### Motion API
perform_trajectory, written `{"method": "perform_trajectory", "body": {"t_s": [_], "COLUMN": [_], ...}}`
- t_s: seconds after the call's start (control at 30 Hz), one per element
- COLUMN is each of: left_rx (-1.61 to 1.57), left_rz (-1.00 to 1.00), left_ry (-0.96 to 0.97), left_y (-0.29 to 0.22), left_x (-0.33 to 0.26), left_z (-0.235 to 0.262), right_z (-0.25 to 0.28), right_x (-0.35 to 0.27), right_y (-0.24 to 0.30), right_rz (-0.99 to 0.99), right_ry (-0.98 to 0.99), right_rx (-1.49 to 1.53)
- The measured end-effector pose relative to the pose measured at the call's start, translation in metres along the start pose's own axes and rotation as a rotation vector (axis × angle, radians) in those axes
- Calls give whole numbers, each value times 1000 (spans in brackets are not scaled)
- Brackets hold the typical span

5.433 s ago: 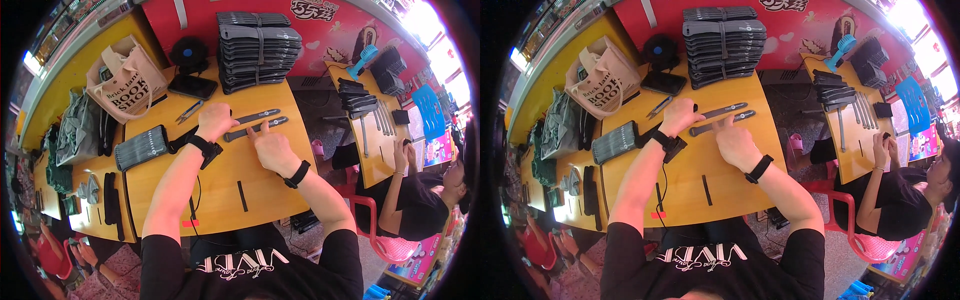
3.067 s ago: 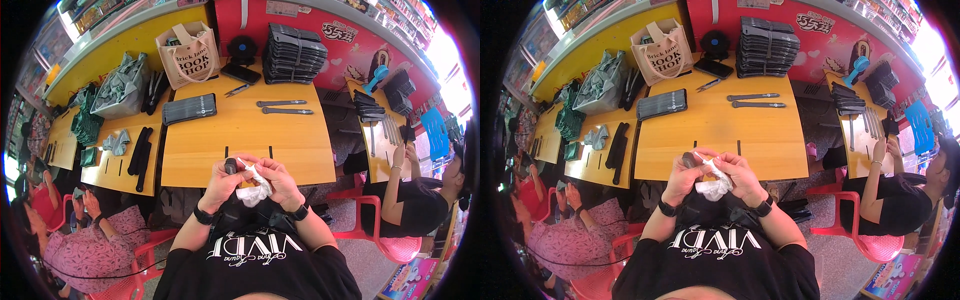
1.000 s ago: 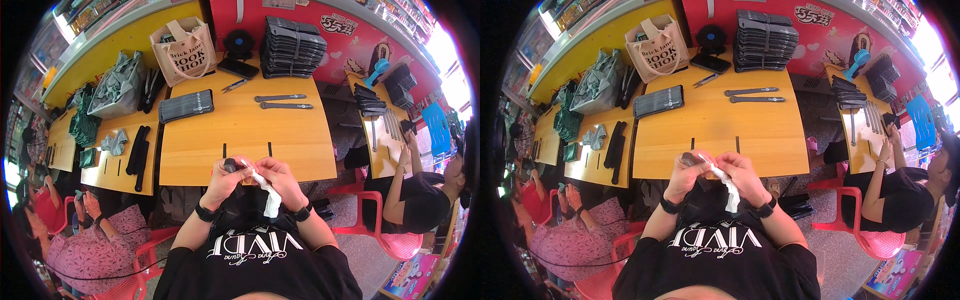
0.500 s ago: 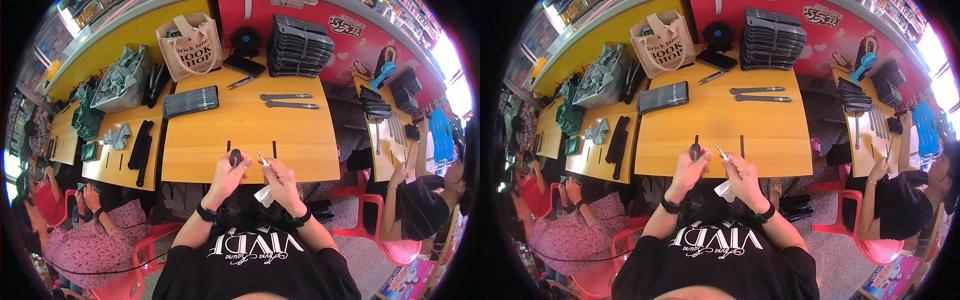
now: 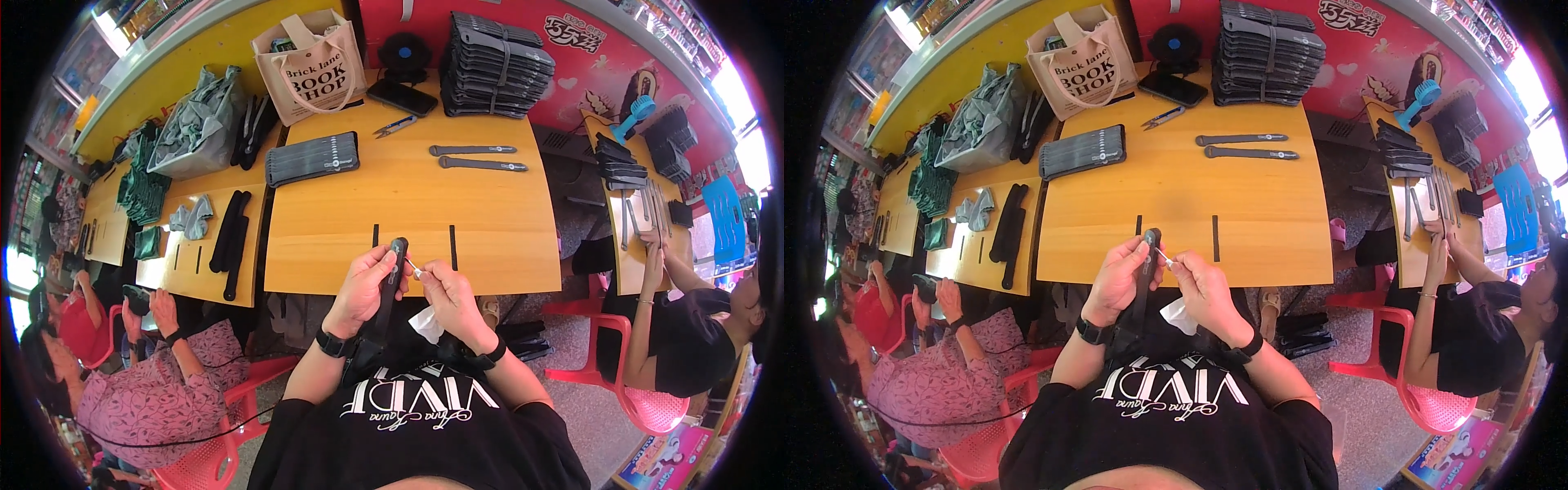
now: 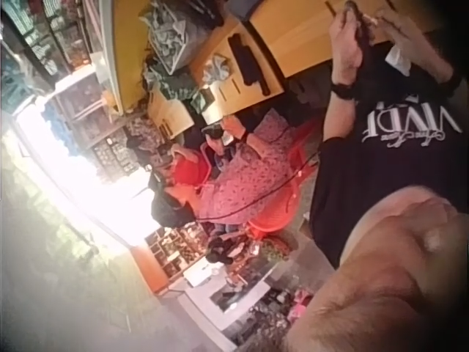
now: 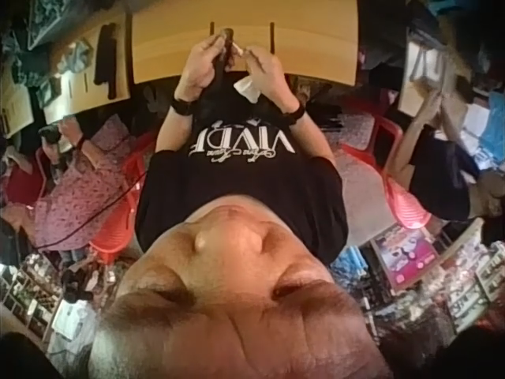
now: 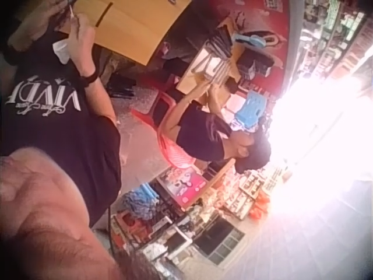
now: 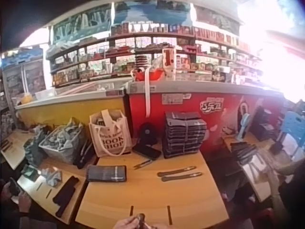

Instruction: Attaching hardware components to black leather or rubber straps at a workbench.

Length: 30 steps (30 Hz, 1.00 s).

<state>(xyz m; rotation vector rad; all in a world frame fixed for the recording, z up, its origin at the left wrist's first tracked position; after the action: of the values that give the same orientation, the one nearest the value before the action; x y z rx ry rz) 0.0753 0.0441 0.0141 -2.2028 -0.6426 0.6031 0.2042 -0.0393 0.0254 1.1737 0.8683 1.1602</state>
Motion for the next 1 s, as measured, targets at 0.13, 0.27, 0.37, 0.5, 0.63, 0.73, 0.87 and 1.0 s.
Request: {"method": "perform_trajectory", "body": {"t_s": [0.13,0.27,0.37,0.5,0.63,0.73,0.87,1.0], "left_rx": [15,33,27,36,115,204,350,451], "left_rz": [-8,-24,-31,-41,-72,-110,-156,-260], "left_ry": [-3,-8,-5,-4,-15,-37,-68,-121], "left_y": [-1,-2,0,0,0,1,-2,-4], "left_x": [-1,-1,-1,-1,-1,-2,-4,-7], "left_z": [-2,-2,-1,-2,-3,-2,-4,-14], "right_z": [0,0,0,-1,0,-1,0,-6], "right_x": [2,4,4,5,6,6,4,2], "right_y": [0,-1,0,-1,1,3,5,10], "right_rz": [-88,-1,-24,-14,-13,58,91,195], "right_ry": [22,-21,-7,5,14,23,-3,-87], "right_rx": [32,-68,-68,-46,-39,-113,-113,-42]}}
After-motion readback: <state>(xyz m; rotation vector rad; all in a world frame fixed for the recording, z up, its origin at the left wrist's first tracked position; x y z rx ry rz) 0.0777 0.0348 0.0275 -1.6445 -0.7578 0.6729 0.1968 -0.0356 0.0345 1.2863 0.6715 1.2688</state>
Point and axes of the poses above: each hand's wrist, its own x-axis towards the middle knuckle, its own z-axis out of the back of the hand, y = z × x, the point moved 4 cm from there along x, towards the middle knuckle, and after that the axes turned 4 degrees about y, right-handed, at the moved point
